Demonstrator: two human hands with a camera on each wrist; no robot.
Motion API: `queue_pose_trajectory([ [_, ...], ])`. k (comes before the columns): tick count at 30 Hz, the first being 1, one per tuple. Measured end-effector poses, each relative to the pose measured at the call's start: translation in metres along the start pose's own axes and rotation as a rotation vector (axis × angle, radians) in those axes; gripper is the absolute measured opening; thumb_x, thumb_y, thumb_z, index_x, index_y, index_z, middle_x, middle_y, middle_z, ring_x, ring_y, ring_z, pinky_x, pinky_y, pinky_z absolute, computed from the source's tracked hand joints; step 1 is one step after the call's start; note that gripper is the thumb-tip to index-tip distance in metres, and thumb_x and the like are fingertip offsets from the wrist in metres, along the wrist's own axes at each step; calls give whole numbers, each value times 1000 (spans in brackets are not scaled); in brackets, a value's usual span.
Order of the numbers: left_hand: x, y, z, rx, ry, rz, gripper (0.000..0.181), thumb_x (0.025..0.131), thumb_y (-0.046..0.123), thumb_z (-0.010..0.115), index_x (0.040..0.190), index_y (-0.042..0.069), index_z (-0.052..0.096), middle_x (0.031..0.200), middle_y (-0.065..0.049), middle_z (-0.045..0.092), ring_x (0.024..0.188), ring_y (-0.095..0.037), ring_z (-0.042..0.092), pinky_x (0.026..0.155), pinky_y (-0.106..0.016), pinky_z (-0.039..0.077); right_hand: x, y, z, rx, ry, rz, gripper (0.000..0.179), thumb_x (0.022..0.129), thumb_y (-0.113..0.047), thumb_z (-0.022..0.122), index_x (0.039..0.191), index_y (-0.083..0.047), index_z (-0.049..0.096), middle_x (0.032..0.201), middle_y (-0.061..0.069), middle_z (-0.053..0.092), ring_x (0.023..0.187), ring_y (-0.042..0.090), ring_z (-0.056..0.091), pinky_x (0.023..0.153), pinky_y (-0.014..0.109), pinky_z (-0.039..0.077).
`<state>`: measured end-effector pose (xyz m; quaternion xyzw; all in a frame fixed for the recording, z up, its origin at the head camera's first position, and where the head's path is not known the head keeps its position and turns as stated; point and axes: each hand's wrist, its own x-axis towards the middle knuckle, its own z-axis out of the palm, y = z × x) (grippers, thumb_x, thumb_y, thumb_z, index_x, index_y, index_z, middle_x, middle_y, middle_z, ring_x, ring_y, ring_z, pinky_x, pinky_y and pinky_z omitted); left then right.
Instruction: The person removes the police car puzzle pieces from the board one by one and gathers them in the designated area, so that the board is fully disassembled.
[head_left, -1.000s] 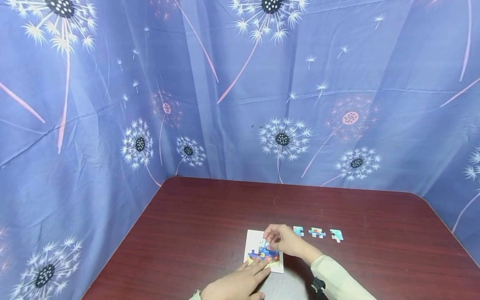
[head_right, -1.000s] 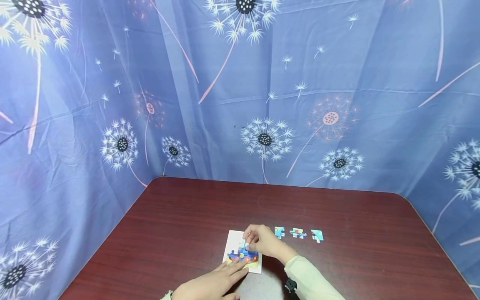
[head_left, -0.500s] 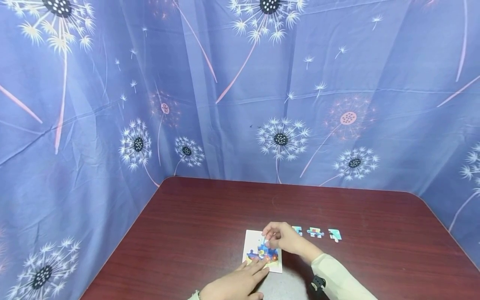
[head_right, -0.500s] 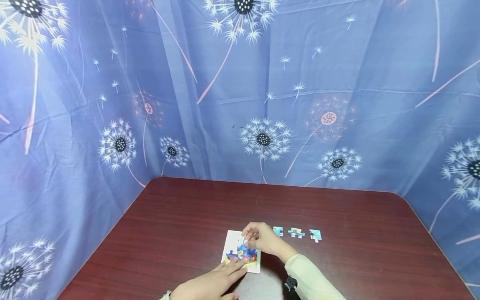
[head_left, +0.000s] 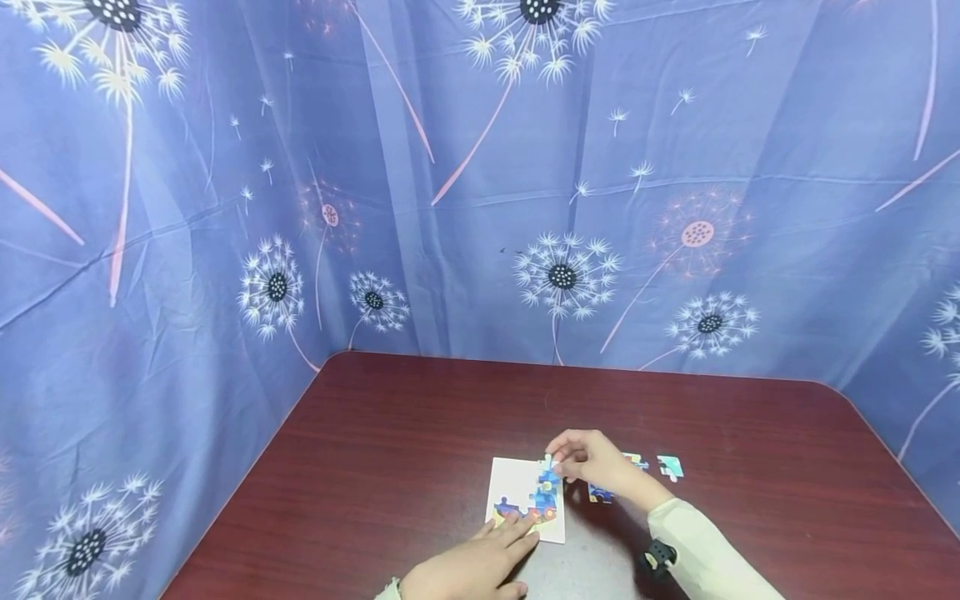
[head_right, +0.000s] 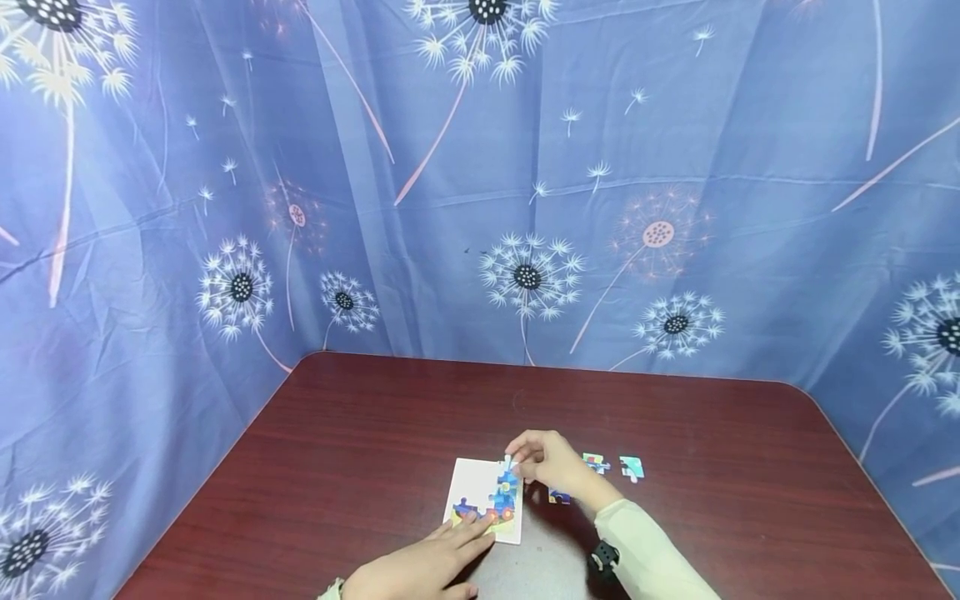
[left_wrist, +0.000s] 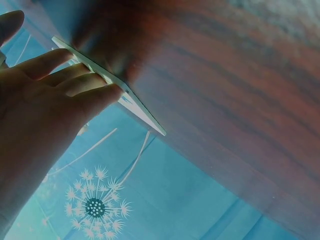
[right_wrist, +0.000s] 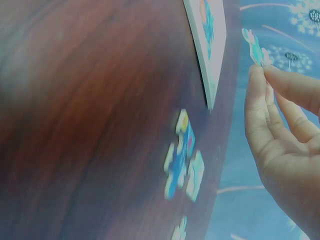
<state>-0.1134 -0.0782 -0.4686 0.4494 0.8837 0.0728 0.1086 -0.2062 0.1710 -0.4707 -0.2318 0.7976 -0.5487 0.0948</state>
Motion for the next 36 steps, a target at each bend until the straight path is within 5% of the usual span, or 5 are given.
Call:
queue_pose_trajectory([
  [7, 0, 2, -3, 5, 5, 5, 58, 95, 36, 54, 145, 7, 42, 153, -10, 34, 140, -26, 32, 111, -39, 32, -11, 1, -21, -66, 8, 22, 21, 88, 1, 65, 108, 7, 63, 88, 15, 65, 71, 22, 65, 62, 37, 57],
  [23, 0, 0, 2, 11, 8, 6, 58, 96, 35, 53, 145, 7, 42, 154, -9, 33, 141, -27, 31, 111, -40, 32, -53, 20, -58, -25, 70, 11, 26, 87, 2, 64, 109, 15, 60, 89, 21, 66, 70, 13, 65, 59, 36, 57],
  [36, 0, 0, 1, 4, 0, 4, 58, 96, 36, 53, 145, 8, 41, 154, -9, 32, 141, -26, 30, 111, -40, 33, -78, 38, -74, -16, 106, 147, 28, 87, -2, 66, 112, 11, 61, 92, 18, 64, 71, 15, 64, 58, 34, 56],
])
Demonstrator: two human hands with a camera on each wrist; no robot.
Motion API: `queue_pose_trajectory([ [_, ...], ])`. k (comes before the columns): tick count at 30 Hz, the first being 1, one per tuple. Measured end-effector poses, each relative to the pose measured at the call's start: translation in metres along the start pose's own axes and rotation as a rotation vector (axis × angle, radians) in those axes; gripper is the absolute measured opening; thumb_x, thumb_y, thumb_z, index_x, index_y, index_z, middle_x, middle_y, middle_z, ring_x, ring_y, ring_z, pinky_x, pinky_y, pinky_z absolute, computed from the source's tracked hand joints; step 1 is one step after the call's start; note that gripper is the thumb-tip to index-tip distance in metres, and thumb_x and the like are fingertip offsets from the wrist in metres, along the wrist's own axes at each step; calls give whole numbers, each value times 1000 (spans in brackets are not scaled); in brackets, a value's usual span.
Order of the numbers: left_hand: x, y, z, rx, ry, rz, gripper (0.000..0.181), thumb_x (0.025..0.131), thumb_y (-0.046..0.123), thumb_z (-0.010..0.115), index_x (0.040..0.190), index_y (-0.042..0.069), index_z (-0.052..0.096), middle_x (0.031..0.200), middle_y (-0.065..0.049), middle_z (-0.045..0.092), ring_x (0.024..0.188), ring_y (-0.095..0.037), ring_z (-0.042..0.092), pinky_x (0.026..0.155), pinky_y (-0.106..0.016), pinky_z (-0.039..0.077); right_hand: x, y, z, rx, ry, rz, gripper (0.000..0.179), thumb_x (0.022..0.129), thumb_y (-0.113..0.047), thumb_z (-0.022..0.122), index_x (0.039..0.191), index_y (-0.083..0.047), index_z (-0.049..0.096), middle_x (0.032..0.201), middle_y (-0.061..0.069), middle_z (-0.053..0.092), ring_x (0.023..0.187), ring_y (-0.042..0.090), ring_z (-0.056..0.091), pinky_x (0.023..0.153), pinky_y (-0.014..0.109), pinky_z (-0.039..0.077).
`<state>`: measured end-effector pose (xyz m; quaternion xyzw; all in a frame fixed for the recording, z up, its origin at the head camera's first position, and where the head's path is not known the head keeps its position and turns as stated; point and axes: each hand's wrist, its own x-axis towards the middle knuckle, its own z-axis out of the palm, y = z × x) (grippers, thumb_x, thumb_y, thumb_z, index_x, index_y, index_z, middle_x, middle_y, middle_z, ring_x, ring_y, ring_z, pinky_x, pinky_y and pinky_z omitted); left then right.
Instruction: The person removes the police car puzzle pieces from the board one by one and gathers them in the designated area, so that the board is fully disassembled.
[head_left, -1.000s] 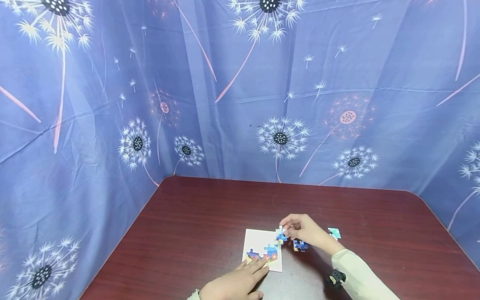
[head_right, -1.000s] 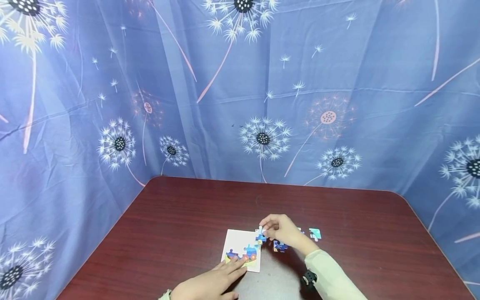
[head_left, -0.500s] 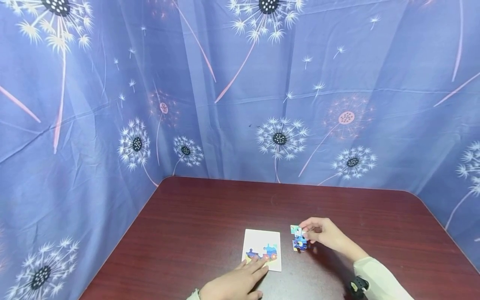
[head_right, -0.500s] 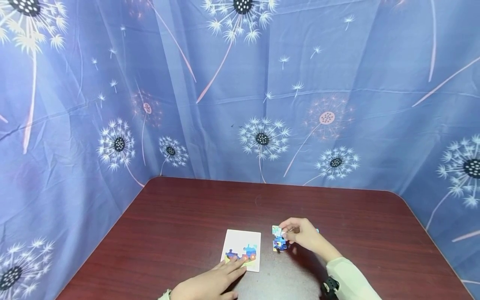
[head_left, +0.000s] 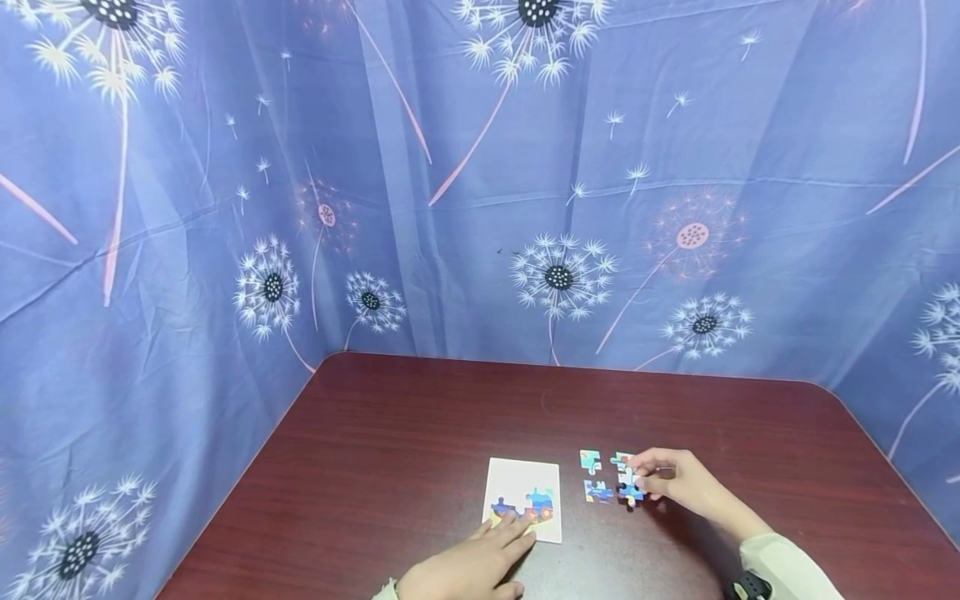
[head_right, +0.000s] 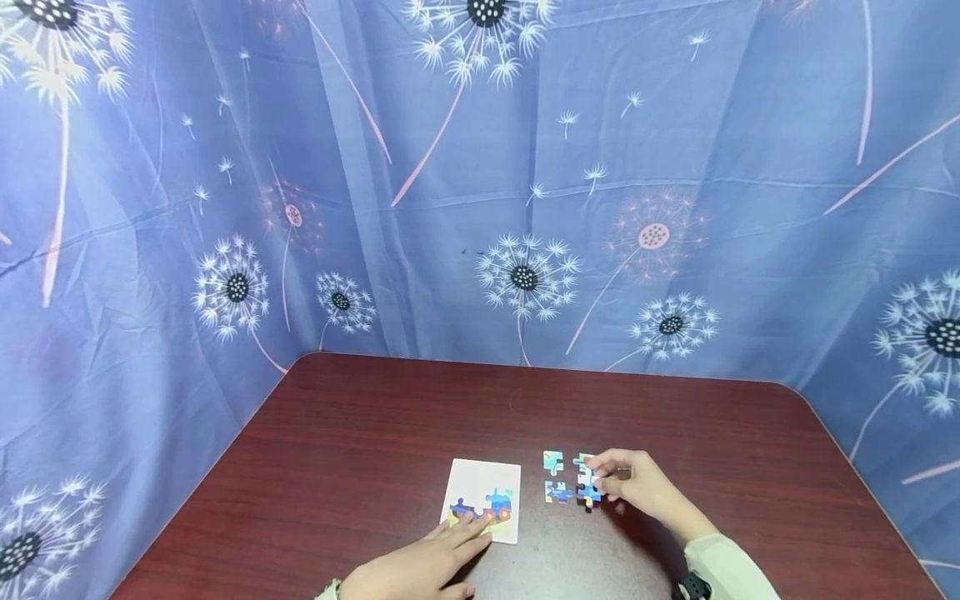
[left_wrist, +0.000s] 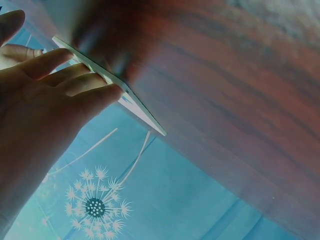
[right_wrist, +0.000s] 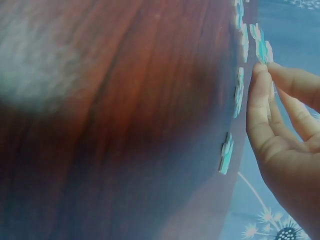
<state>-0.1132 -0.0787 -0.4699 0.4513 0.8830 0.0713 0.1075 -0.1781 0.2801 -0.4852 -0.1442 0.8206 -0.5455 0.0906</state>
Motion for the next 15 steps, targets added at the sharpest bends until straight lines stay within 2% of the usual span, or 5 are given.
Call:
queue_pose_trajectory([
  [7, 1, -1, 0, 18, 15, 9, 58, 95, 36, 53, 144, 7, 42, 154, -10, 33, 141, -27, 32, 110, -40, 34, -3, 2, 0, 16, -17, 50, 29, 87, 0, 65, 113, 12, 60, 92, 16, 61, 66, 19, 60, 53, 33, 53],
  [15, 1, -1, 2, 15, 18, 11, 58, 95, 34, 53, 145, 6, 42, 154, -10, 32, 141, -27, 31, 111, -40, 32, -3, 6, 3, -21, -18, 4, 26, 86, 3, 64, 110, 13, 62, 88, 15, 62, 61, 13, 58, 51, 30, 52],
])
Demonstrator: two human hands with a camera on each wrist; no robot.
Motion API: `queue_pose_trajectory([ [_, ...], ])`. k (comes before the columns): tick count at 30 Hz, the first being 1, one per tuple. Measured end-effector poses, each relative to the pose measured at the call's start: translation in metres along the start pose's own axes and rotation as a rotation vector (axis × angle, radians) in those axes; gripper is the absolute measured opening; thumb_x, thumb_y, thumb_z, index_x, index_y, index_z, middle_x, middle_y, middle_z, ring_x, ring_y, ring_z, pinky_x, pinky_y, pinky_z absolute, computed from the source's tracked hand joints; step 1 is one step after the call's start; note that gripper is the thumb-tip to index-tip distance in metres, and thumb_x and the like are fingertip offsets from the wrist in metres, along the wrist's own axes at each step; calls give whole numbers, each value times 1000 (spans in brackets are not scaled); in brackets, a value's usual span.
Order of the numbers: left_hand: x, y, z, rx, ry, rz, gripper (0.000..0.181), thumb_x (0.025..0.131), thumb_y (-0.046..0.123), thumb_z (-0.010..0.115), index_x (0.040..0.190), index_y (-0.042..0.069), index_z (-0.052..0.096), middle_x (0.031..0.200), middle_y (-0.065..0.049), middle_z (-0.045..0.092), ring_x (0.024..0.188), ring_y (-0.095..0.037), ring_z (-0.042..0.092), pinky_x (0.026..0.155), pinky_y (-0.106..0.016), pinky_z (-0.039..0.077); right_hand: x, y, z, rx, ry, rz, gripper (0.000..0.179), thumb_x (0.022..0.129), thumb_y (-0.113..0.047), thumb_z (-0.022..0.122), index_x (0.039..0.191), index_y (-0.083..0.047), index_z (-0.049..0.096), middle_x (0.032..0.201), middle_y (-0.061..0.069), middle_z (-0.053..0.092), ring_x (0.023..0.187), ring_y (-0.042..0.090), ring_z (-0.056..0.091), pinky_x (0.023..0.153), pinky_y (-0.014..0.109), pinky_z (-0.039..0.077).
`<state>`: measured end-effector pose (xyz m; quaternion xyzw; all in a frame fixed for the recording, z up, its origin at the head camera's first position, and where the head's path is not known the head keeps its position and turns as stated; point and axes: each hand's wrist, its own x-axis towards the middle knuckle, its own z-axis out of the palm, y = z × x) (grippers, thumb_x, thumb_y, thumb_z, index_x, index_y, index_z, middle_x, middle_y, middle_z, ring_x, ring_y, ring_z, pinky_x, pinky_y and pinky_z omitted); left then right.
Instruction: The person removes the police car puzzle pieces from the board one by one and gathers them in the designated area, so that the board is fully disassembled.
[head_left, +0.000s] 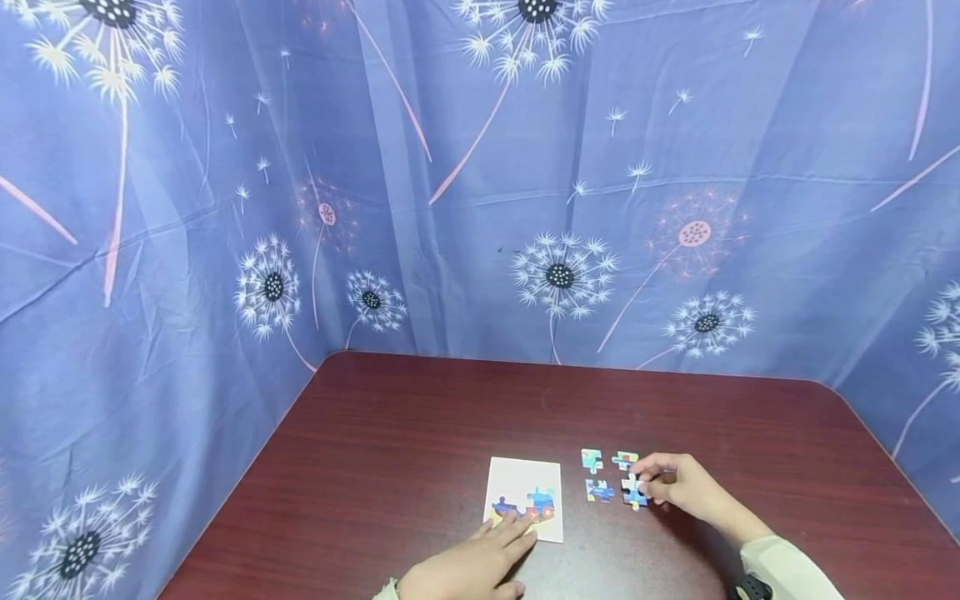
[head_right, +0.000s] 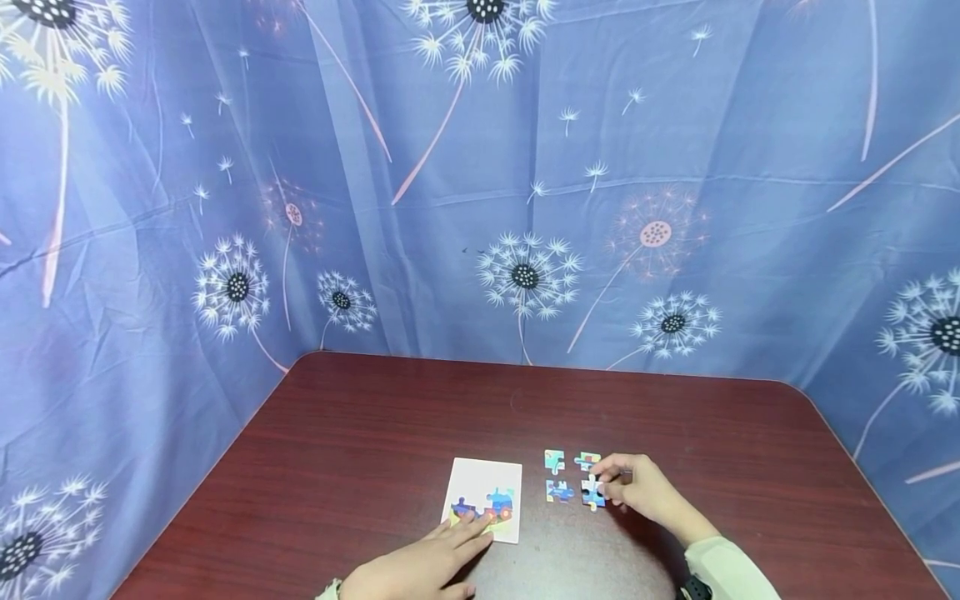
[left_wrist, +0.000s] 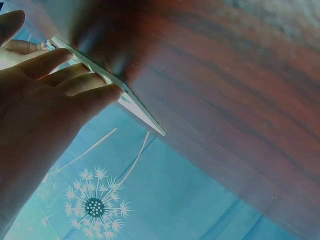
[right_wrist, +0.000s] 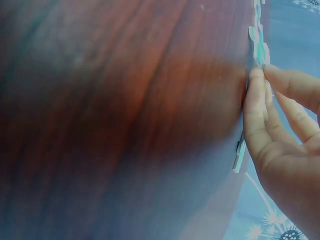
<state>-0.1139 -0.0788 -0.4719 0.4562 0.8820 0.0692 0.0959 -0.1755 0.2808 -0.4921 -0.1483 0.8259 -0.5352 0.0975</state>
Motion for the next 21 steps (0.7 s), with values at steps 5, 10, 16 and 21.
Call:
queue_pose_trajectory([
  [5, 0, 0, 0, -3, -3, -1, 58, 95, 34, 53, 145, 6, 41, 154, -10, 32, 141, -27, 31, 112, -39, 31, 0, 3, 1, -31, 10, -40, 24, 86, 4, 64, 108, 13, 62, 85, 13, 62, 58, 10, 55, 49, 29, 50],
  [10, 0, 0, 1, -1, -3, 1, 58, 95, 34, 53, 145, 6, 41, 154, -10, 32, 141, -27, 30, 112, -39, 31, 0, 3, 2, -54, 14, -65, 22, 85, 6, 63, 105, 12, 63, 82, 13, 61, 57, 7, 54, 47, 28, 49],
  [16, 0, 0, 1, -47, -18, -20, 59, 95, 34, 53, 146, 8, 40, 156, -7, 30, 142, -26, 28, 112, -40, 31, 1, 2, 2, -115, 47, -81, 19, 83, 4, 67, 101, 10, 66, 81, 9, 61, 55, 3, 52, 45, 25, 47],
  [21, 0, 1, 0, -40, -10, -21, 58, 96, 34, 52, 146, 8, 40, 156, -6, 30, 142, -26, 28, 112, -39, 30, 2, 1, 2, -121, 34, -70, 19, 84, 3, 67, 102, 9, 66, 83, 9, 60, 56, 4, 51, 46, 26, 48],
])
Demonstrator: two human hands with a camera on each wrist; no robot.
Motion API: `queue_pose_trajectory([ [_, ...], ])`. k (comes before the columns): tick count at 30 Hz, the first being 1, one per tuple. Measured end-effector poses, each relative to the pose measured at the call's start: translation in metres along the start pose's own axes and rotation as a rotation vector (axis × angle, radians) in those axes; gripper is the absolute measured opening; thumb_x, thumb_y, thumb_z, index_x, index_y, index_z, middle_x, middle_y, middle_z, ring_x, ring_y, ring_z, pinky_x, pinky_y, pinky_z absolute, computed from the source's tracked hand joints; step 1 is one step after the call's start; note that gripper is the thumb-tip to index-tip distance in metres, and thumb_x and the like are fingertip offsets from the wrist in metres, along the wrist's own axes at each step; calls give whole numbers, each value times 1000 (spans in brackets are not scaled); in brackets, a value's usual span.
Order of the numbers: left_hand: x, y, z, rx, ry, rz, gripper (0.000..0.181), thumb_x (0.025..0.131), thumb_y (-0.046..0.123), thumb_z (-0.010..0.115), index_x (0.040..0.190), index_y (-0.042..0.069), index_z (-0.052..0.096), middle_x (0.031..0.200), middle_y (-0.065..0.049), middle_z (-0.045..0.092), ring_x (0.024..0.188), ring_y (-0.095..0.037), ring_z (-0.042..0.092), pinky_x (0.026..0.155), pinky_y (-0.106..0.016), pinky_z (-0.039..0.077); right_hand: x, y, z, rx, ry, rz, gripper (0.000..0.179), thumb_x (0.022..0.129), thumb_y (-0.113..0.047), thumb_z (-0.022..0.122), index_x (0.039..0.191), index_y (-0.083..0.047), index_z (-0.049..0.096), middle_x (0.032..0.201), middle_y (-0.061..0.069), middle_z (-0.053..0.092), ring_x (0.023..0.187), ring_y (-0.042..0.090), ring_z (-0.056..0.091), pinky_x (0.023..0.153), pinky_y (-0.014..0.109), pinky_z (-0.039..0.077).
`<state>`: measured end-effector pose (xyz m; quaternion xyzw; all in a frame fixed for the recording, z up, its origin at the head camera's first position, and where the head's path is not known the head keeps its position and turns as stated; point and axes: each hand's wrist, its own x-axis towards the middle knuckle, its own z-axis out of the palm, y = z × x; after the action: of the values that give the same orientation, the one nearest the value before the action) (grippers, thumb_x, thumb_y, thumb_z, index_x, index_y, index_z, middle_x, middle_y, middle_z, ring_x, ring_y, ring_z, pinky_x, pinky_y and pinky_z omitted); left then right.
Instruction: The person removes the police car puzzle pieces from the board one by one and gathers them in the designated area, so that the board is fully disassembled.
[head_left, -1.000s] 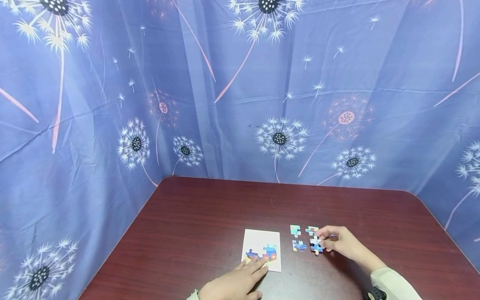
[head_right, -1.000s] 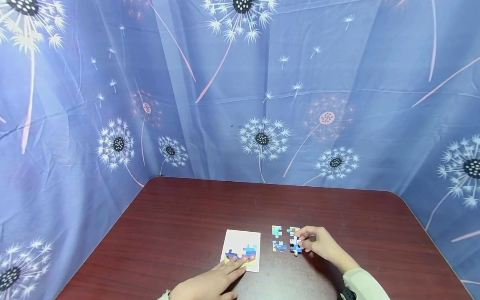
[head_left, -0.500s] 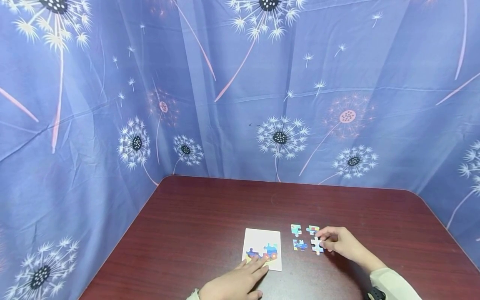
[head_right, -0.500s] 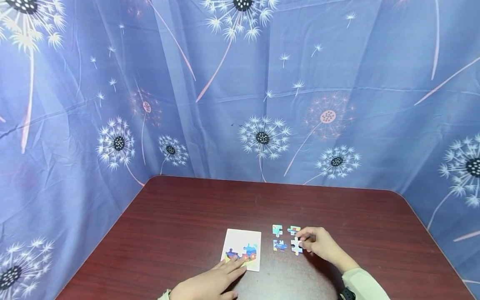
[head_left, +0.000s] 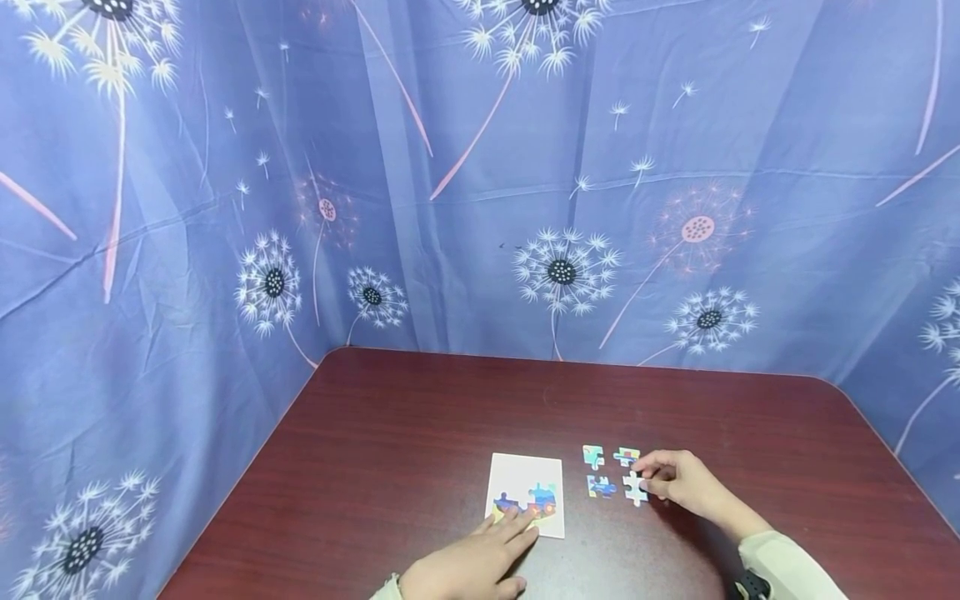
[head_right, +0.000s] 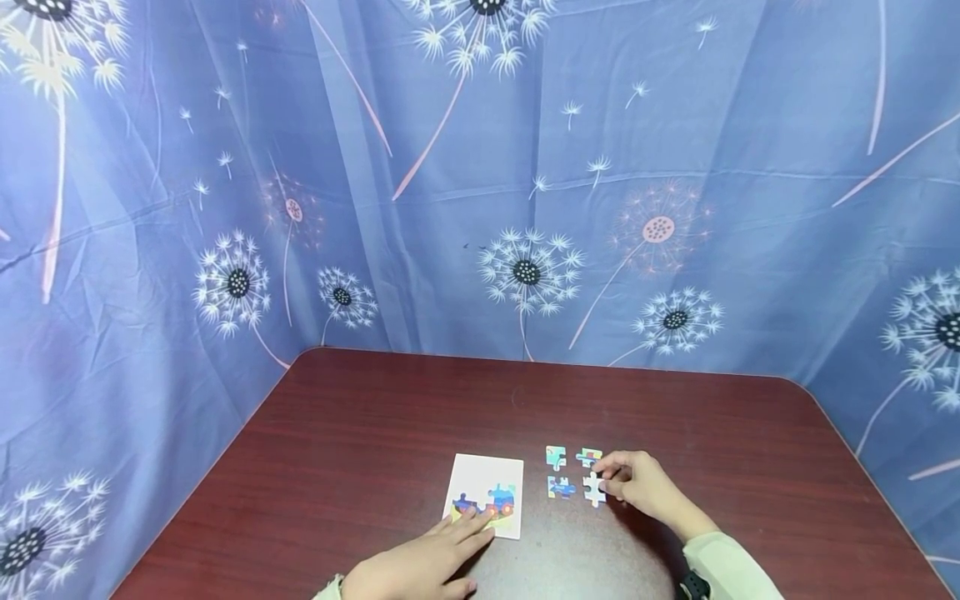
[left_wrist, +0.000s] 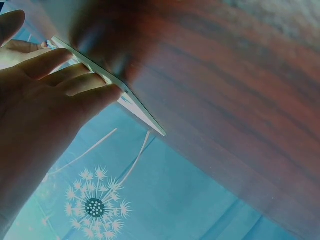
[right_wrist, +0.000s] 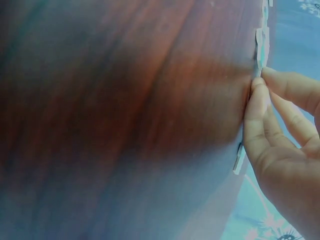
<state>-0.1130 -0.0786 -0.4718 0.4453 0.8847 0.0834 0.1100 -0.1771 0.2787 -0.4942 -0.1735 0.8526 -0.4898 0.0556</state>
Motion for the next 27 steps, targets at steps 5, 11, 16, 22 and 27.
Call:
queue_pose_trajectory([
  [5, -1, 0, -1, 35, -2, 14, 58, 96, 35, 52, 146, 8, 41, 156, -8, 30, 142, -26, 28, 113, -38, 29, 0, -1, 0, -18, -4, 19, 20, 84, 3, 67, 103, 8, 67, 84, 8, 60, 57, 3, 51, 47, 24, 46],
  [11, 0, 0, -1, 43, 5, 21, 57, 96, 35, 52, 145, 7, 41, 155, -9, 31, 141, -27, 30, 112, -38, 30, -1, -4, 0, -51, 3, 30, 19, 84, 4, 67, 102, 7, 67, 84, 8, 59, 58, 3, 50, 47, 23, 45],
  [16, 0, 0, -2, 41, 3, 20, 58, 96, 35, 52, 145, 7, 41, 155, -9, 31, 141, -27, 30, 112, -38, 30, 0, -4, -1, -49, 0, 30, 18, 84, 3, 68, 101, 7, 67, 84, 9, 60, 59, 3, 51, 48, 24, 47],
  [22, 0, 0, -1, 27, 10, 13, 57, 95, 34, 52, 145, 7, 42, 155, -7, 31, 142, -27, 29, 112, -38, 31, -1, -2, -4, 3, -15, 51, 22, 86, 0, 68, 105, 8, 66, 85, 9, 61, 59, 7, 54, 49, 27, 50],
  [27, 0, 0, -1, 10, -14, -2, 58, 96, 35, 51, 147, 8, 40, 156, -6, 29, 143, -26, 27, 112, -38, 30, 4, -6, -7, 23, 3, 44, 24, 87, -3, 67, 109, 9, 65, 87, 14, 63, 61, 14, 60, 51, 32, 53],
])
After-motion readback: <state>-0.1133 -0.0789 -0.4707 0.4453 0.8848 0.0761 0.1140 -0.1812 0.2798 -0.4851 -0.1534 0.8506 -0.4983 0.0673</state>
